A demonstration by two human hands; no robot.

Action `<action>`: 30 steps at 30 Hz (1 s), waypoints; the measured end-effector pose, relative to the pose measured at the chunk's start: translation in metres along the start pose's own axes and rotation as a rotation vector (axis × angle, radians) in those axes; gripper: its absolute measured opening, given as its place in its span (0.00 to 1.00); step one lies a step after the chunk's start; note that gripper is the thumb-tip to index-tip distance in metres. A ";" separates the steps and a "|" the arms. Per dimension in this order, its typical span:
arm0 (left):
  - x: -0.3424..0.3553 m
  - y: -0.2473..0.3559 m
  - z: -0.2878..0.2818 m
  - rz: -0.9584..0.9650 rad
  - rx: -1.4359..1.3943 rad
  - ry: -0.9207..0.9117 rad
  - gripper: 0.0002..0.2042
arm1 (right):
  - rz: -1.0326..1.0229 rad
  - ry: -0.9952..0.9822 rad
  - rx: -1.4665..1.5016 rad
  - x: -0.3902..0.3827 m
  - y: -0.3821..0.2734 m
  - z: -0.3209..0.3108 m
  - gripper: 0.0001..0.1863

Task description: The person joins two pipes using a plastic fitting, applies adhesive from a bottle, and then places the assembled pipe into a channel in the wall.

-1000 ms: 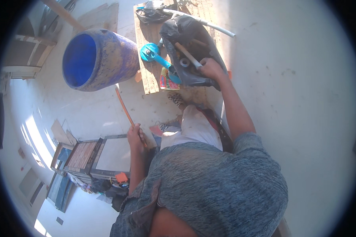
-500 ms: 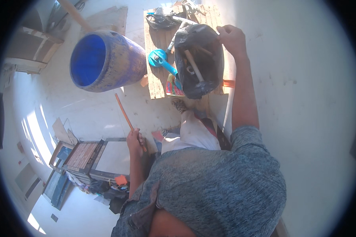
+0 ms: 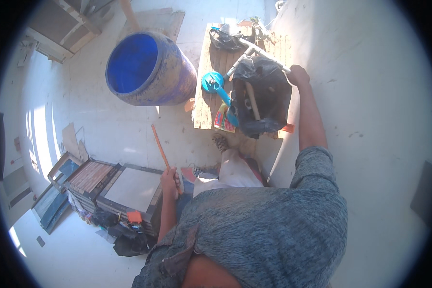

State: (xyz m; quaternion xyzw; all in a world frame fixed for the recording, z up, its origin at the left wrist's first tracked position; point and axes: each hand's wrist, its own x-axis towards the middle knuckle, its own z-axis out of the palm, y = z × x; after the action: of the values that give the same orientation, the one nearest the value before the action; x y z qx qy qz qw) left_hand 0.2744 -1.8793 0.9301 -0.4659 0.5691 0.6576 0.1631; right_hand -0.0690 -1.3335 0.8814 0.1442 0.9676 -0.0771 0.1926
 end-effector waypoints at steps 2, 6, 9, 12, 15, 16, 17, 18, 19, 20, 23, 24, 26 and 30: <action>-0.002 -0.002 -0.002 -0.014 -0.016 0.004 0.07 | -0.068 0.005 0.040 -0.002 -0.002 -0.014 0.17; -0.009 0.005 0.003 -0.038 -0.014 0.041 0.09 | -0.081 -0.005 0.035 -0.007 -0.011 -0.045 0.17; -0.008 0.008 0.002 -0.036 -0.007 0.054 0.10 | -0.023 0.024 0.257 -0.014 -0.012 -0.057 0.18; -0.006 0.011 0.000 -0.019 -0.001 0.064 0.10 | 0.070 -0.066 0.663 -0.022 -0.018 -0.068 0.13; -0.005 0.009 -0.003 0.008 -0.006 0.036 0.10 | 0.004 -0.177 1.114 -0.023 -0.008 -0.068 0.11; -0.005 0.010 -0.003 0.015 0.007 0.034 0.10 | 0.029 -0.179 1.165 -0.025 -0.005 -0.068 0.11; -0.005 0.012 -0.003 0.024 0.017 0.038 0.10 | 0.047 -0.186 1.218 -0.027 -0.010 -0.071 0.11; -0.004 0.012 -0.004 0.026 0.012 0.034 0.10 | 0.066 -0.192 1.269 -0.029 -0.014 -0.073 0.11; -0.003 0.011 -0.005 0.027 0.006 0.031 0.10 | 0.085 -0.187 1.281 -0.030 -0.014 -0.072 0.12; -0.004 0.011 -0.005 0.029 -0.002 0.028 0.10 | 0.102 -0.184 1.291 -0.030 -0.012 -0.071 0.12; -0.003 0.011 -0.005 0.013 -0.029 0.028 0.10 | 0.107 -0.147 1.303 -0.036 -0.003 -0.063 0.12; -0.004 0.012 -0.004 0.013 -0.029 0.028 0.09 | 0.100 -0.131 1.305 -0.039 0.000 -0.059 0.12; -0.006 0.014 -0.001 0.012 -0.032 0.033 0.09 | 0.120 -0.084 1.222 -0.040 0.004 -0.048 0.13; -0.001 -0.001 -0.008 0.006 -0.070 0.061 0.08 | 0.202 0.008 1.040 -0.014 0.006 -0.008 0.13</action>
State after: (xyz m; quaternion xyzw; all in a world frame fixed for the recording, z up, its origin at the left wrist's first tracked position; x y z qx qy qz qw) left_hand 0.2790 -1.8857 0.9304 -0.4895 0.5518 0.6631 0.1275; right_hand -0.0571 -1.3298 0.8937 0.3135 0.7835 -0.5274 0.0983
